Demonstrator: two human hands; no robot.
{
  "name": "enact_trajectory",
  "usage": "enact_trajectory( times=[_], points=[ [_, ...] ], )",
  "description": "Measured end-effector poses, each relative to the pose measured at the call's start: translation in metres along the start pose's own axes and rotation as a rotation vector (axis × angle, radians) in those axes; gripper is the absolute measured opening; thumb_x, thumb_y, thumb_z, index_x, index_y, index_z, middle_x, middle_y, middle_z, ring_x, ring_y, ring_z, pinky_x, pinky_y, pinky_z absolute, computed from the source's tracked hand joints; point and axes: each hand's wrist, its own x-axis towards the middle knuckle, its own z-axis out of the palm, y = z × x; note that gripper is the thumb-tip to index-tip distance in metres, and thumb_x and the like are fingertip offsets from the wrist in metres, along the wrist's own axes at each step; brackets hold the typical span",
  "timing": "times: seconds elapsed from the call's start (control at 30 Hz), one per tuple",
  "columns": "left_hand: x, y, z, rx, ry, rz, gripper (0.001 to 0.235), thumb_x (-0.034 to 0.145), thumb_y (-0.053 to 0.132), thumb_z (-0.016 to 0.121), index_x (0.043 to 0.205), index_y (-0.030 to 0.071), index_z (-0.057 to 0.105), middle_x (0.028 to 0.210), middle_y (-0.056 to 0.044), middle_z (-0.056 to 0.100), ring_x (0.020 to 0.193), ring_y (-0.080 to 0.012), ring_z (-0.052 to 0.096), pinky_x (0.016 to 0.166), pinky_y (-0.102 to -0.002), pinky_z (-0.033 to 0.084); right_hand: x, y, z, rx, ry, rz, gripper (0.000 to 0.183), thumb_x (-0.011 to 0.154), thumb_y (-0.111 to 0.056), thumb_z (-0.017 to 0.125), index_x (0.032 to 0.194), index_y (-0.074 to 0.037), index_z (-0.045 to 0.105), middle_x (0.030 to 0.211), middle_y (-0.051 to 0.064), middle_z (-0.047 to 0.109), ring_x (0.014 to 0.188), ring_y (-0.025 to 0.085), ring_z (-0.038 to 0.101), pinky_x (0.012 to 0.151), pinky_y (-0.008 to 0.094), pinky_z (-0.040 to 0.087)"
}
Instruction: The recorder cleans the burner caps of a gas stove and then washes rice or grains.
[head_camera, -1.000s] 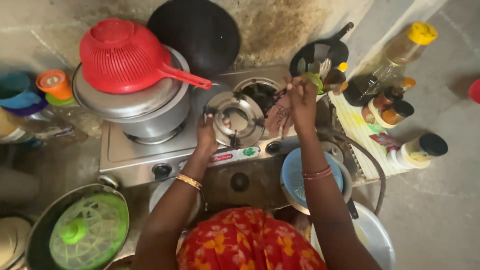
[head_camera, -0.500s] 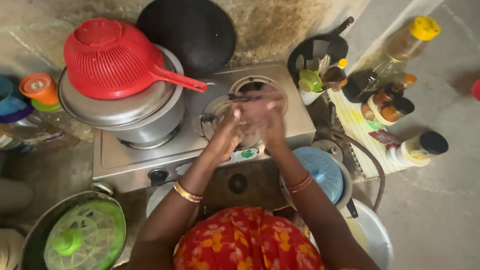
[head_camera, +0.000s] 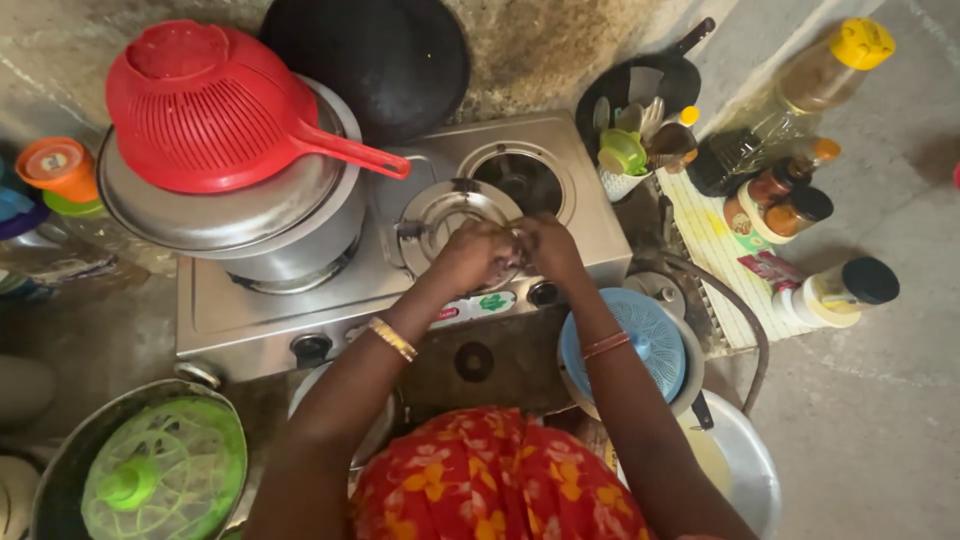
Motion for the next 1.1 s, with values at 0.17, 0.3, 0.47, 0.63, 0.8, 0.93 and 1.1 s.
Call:
enact_trajectory(
  times=[0.17, 0.3, 0.47, 0.63, 0.8, 0.93, 1.1],
  points=[
    [0.010, 0.025, -0.003, 0.920, -0.250, 0.019, 0.031, 0.074, 0.012, 0.075, 0.104, 0.020, 0.078, 0.108, -0.010, 0.074, 0.097, -0.0388, 0.068, 0.081, -0.049, 0.056, -0.003, -0.024, -0.023, 0.084, -0.116, 0.141, 0.030, 0.089, -0.011, 0.066, 0.116, -0.017, 0.075, 0.094, 0.015, 0.065, 0.087, 0.034, 0.068, 0.080, 0.042, 0.055],
    [0.020, 0.029, -0.025, 0.897, -0.517, -0.211, 0.030, 0.076, 0.016, 0.076, 0.106, 0.017, 0.077, 0.108, -0.014, 0.074, 0.104, -0.0349, 0.070, 0.088, -0.046, 0.056, -0.001, -0.013, -0.011, 0.038, -0.060, -0.027, 0.036, 0.080, -0.009, 0.067, 0.113, -0.015, 0.076, 0.102, 0.015, 0.068, 0.094, 0.036, 0.067, 0.083, 0.044, 0.054],
    [0.001, 0.003, 0.009, 1.076, -0.196, -0.067, 0.019, 0.077, 0.019, 0.075, 0.096, 0.016, 0.079, 0.101, -0.014, 0.072, 0.103, -0.0354, 0.067, 0.085, -0.048, 0.055, -0.009, -0.016, -0.007, 0.013, -0.038, -0.071, 0.032, 0.084, -0.009, 0.065, 0.114, -0.014, 0.076, 0.111, 0.014, 0.071, 0.102, 0.037, 0.066, 0.087, 0.044, 0.053],
    [0.000, 0.008, 0.025, 1.358, 0.061, 0.008, 0.011, 0.084, 0.018, 0.073, 0.090, 0.011, 0.079, 0.097, -0.010, 0.072, 0.102, -0.0325, 0.066, 0.079, -0.051, 0.054, -0.008, -0.027, -0.013, -0.007, 0.022, -0.080, 0.031, 0.086, -0.010, 0.061, 0.113, -0.015, 0.076, 0.110, 0.013, 0.071, 0.103, 0.035, 0.067, 0.088, 0.043, 0.054],
    [0.022, 0.016, -0.030, 0.880, -0.449, -0.035, 0.026, 0.070, 0.012, 0.075, 0.096, 0.009, 0.077, 0.101, -0.014, 0.073, 0.101, -0.0342, 0.069, 0.083, -0.046, 0.055, -0.001, -0.029, -0.010, -0.075, -0.023, -0.013, 0.023, 0.091, -0.018, 0.063, 0.109, -0.016, 0.077, 0.098, 0.013, 0.074, 0.092, 0.036, 0.068, 0.080, 0.045, 0.054],
    [0.028, -0.016, -0.038, 0.476, -0.360, 0.043, 0.021, 0.085, 0.012, 0.072, 0.105, 0.006, 0.073, 0.104, -0.013, 0.075, 0.099, -0.0333, 0.073, 0.087, -0.043, 0.056, 0.000, 0.006, 0.004, -0.151, -0.030, -0.088, 0.019, 0.094, -0.021, 0.065, 0.107, -0.013, 0.075, 0.098, 0.013, 0.074, 0.091, 0.036, 0.068, 0.081, 0.046, 0.054],
    [0.043, 0.000, -0.029, 0.554, 0.263, 0.239, 0.029, 0.084, 0.010, 0.075, 0.113, 0.012, 0.073, 0.118, -0.010, 0.071, 0.110, -0.0322, 0.067, 0.097, -0.042, 0.053, -0.001, -0.007, -0.003, -0.052, -0.088, -0.141, 0.021, 0.094, -0.020, 0.065, 0.111, -0.016, 0.076, 0.103, 0.010, 0.075, 0.094, 0.036, 0.067, 0.090, 0.047, 0.052]
  ],
)
